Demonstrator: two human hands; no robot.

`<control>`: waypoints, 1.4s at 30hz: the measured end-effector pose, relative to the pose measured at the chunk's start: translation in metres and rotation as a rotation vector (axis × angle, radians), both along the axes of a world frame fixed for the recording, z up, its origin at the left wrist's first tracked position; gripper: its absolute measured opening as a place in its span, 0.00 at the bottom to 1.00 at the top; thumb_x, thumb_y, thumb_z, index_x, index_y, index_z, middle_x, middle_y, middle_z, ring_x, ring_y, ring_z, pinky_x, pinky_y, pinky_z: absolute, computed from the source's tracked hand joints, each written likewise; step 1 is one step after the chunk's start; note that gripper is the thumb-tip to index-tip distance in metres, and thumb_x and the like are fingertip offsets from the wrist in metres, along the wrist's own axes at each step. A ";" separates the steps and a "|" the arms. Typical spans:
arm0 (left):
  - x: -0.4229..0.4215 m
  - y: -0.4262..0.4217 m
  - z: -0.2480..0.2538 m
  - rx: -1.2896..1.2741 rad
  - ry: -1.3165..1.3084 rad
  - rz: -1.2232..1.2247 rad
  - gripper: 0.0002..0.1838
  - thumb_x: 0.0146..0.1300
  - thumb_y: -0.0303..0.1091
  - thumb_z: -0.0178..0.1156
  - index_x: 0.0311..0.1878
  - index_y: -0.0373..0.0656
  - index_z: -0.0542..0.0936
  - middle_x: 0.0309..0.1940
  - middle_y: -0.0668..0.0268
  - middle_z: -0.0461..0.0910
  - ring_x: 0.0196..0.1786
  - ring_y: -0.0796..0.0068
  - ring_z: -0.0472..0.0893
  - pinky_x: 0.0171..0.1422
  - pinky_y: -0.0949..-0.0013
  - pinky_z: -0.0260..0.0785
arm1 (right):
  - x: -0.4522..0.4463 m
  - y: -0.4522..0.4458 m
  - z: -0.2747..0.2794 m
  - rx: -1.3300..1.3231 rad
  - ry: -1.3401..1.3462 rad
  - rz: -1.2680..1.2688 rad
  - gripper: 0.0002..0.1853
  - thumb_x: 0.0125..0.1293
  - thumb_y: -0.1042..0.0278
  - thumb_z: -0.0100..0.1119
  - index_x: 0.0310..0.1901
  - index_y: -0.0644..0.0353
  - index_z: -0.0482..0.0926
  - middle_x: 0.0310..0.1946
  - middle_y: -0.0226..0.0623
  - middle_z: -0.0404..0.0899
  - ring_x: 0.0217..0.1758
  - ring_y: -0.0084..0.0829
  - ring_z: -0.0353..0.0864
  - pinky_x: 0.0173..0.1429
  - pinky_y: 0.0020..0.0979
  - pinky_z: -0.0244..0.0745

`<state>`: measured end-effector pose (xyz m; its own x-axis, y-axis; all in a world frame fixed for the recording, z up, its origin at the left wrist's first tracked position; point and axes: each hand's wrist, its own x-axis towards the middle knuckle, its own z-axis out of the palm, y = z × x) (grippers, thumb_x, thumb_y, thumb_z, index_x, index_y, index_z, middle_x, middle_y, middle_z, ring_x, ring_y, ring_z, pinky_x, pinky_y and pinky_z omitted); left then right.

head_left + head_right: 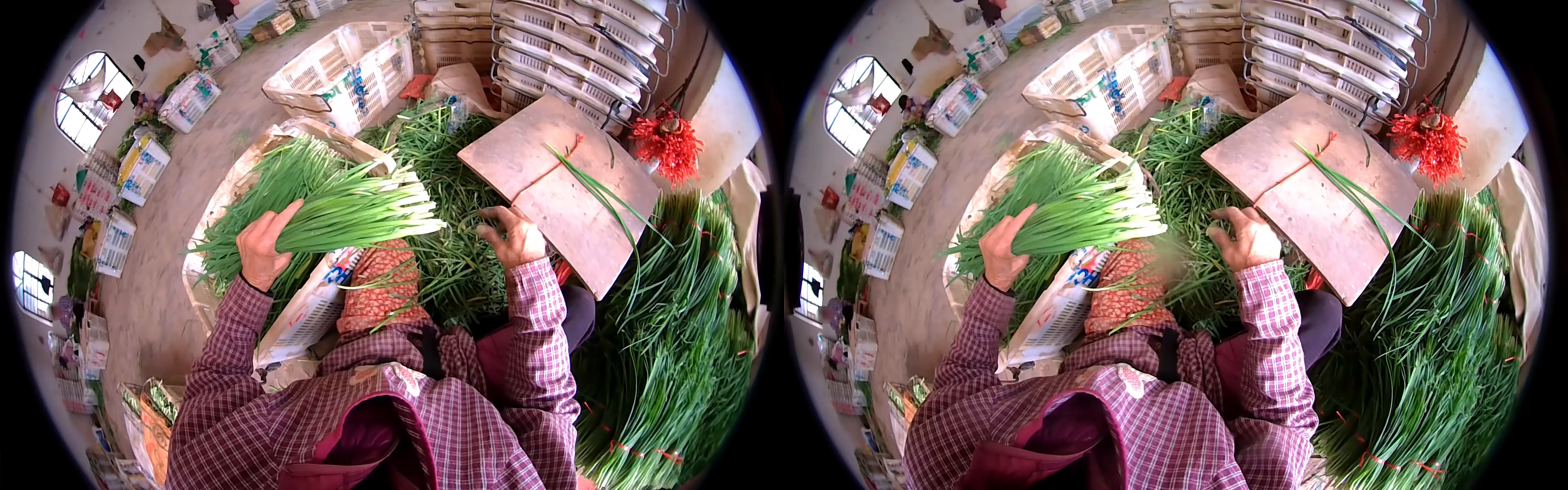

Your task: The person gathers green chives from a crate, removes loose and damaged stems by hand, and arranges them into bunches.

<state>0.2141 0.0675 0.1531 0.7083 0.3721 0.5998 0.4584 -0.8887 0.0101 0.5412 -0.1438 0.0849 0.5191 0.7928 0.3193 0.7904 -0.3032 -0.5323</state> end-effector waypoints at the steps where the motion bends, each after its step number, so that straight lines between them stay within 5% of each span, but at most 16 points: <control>1: 0.001 0.000 0.000 -0.001 0.000 0.001 0.36 0.35 0.20 0.61 0.56 0.48 0.80 0.25 0.61 0.71 0.26 0.61 0.74 0.32 0.65 0.67 | -0.008 0.002 0.001 0.111 0.209 0.139 0.16 0.58 0.59 0.66 0.45 0.56 0.81 0.38 0.44 0.83 0.43 0.43 0.82 0.43 0.37 0.78; 5: 0.003 -0.004 0.000 -0.019 0.008 -0.007 0.39 0.30 0.18 0.58 0.56 0.47 0.80 0.25 0.61 0.70 0.27 0.61 0.74 0.32 0.64 0.67 | -0.040 0.018 0.013 0.094 0.597 0.362 0.31 0.59 0.60 0.69 0.60 0.64 0.69 0.45 0.45 0.80 0.35 0.25 0.80 0.39 0.29 0.78; 6: 0.004 -0.004 0.000 -0.018 0.003 -0.017 0.40 0.29 0.17 0.57 0.56 0.47 0.79 0.25 0.61 0.70 0.27 0.61 0.74 0.32 0.64 0.66 | -0.042 0.032 -0.018 0.311 0.701 0.432 0.23 0.61 0.66 0.66 0.56 0.65 0.72 0.37 0.37 0.81 0.30 0.22 0.79 0.35 0.26 0.76; 8: 0.004 -0.005 0.001 -0.026 0.010 -0.011 0.40 0.30 0.17 0.57 0.56 0.47 0.79 0.25 0.61 0.71 0.27 0.61 0.74 0.32 0.64 0.67 | -0.043 0.033 -0.019 0.174 0.735 0.338 0.14 0.63 0.71 0.63 0.50 0.66 0.77 0.30 0.30 0.81 0.27 0.19 0.78 0.32 0.24 0.75; 10: 0.001 -0.004 0.000 -0.036 0.018 0.002 0.39 0.30 0.17 0.58 0.56 0.47 0.79 0.25 0.61 0.71 0.27 0.61 0.75 0.32 0.64 0.67 | -0.040 0.026 -0.009 0.263 0.718 0.232 0.06 0.58 0.72 0.65 0.37 0.62 0.83 0.27 0.38 0.84 0.30 0.24 0.82 0.38 0.28 0.77; 12: -0.001 0.000 -0.003 -0.019 -0.006 0.006 0.38 0.32 0.18 0.59 0.57 0.47 0.79 0.26 0.61 0.72 0.28 0.61 0.76 0.33 0.65 0.68 | -0.020 0.021 -0.022 0.378 0.317 0.148 0.04 0.57 0.72 0.65 0.35 0.57 0.85 0.26 0.35 0.83 0.28 0.29 0.83 0.36 0.32 0.79; 14: -0.003 0.000 -0.003 -0.031 -0.010 0.014 0.38 0.32 0.18 0.59 0.57 0.47 0.79 0.26 0.61 0.73 0.28 0.61 0.76 0.33 0.65 0.68 | -0.004 0.006 -0.018 -0.020 0.081 -0.078 0.09 0.55 0.65 0.65 0.38 0.52 0.85 0.29 0.35 0.82 0.33 0.36 0.83 0.43 0.35 0.80; 16: -0.003 0.001 -0.004 -0.040 -0.016 0.027 0.38 0.33 0.18 0.60 0.57 0.47 0.79 0.26 0.61 0.73 0.28 0.61 0.77 0.33 0.65 0.69 | -0.005 -0.003 -0.020 -0.064 -0.173 -0.156 0.14 0.55 0.59 0.65 0.44 0.49 0.83 0.33 0.39 0.79 0.39 0.39 0.82 0.47 0.37 0.79; 18: -0.003 0.001 -0.006 -0.032 -0.003 0.035 0.39 0.32 0.18 0.60 0.57 0.48 0.79 0.25 0.61 0.71 0.27 0.61 0.76 0.33 0.65 0.68 | -0.008 -0.004 -0.008 0.036 -0.194 -0.125 0.16 0.56 0.62 0.65 0.48 0.50 0.81 0.35 0.42 0.77 0.40 0.39 0.80 0.45 0.38 0.76; 20: 0.000 -0.002 -0.004 -0.012 -0.003 0.026 0.41 0.30 0.19 0.61 0.58 0.51 0.79 0.24 0.63 0.68 0.26 0.62 0.74 0.31 0.64 0.67 | -0.024 -0.003 0.022 0.313 0.149 0.042 0.13 0.57 0.67 0.64 0.45 0.52 0.82 0.30 0.40 0.75 0.35 0.38 0.78 0.41 0.36 0.74; 24: 0.003 -0.003 -0.003 0.026 0.007 0.030 0.43 0.28 0.20 0.63 0.59 0.55 0.78 0.23 0.64 0.64 0.25 0.64 0.72 0.30 0.63 0.67 | -0.057 0.009 0.053 0.540 0.089 0.131 0.09 0.55 0.76 0.64 0.39 0.56 0.83 0.24 0.33 0.71 0.29 0.30 0.71 0.35 0.28 0.70; 29: 0.008 -0.008 0.000 0.088 0.030 0.022 0.42 0.30 0.21 0.65 0.59 0.55 0.78 0.22 0.65 0.64 0.25 0.65 0.72 0.29 0.63 0.66 | -0.080 0.028 0.057 0.344 -0.099 0.028 0.11 0.48 0.61 0.70 0.32 0.55 0.81 0.23 0.31 0.65 0.29 0.31 0.72 0.32 0.32 0.69; 32: 0.008 -0.009 -0.002 0.092 0.053 0.017 0.41 0.33 0.21 0.65 0.60 0.56 0.78 0.22 0.65 0.64 0.25 0.65 0.72 0.29 0.63 0.66 | -0.088 0.038 0.054 0.311 -0.061 0.055 0.13 0.50 0.57 0.69 0.32 0.55 0.80 0.29 0.32 0.71 0.37 0.33 0.76 0.39 0.35 0.73; 42: 0.006 -0.007 -0.002 0.125 0.066 -0.002 0.41 0.33 0.21 0.65 0.60 0.55 0.78 0.23 0.66 0.64 0.24 0.66 0.71 0.29 0.64 0.65 | -0.054 0.044 0.022 0.458 -0.218 -0.127 0.06 0.54 0.66 0.62 0.26 0.54 0.75 0.25 0.31 0.75 0.28 0.33 0.76 0.32 0.32 0.75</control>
<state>0.2202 0.0604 0.1513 0.7483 0.2960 0.5937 0.4525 -0.8821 -0.1306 0.4877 -0.0997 0.1069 0.4846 0.4815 0.7303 0.8700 -0.1785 -0.4597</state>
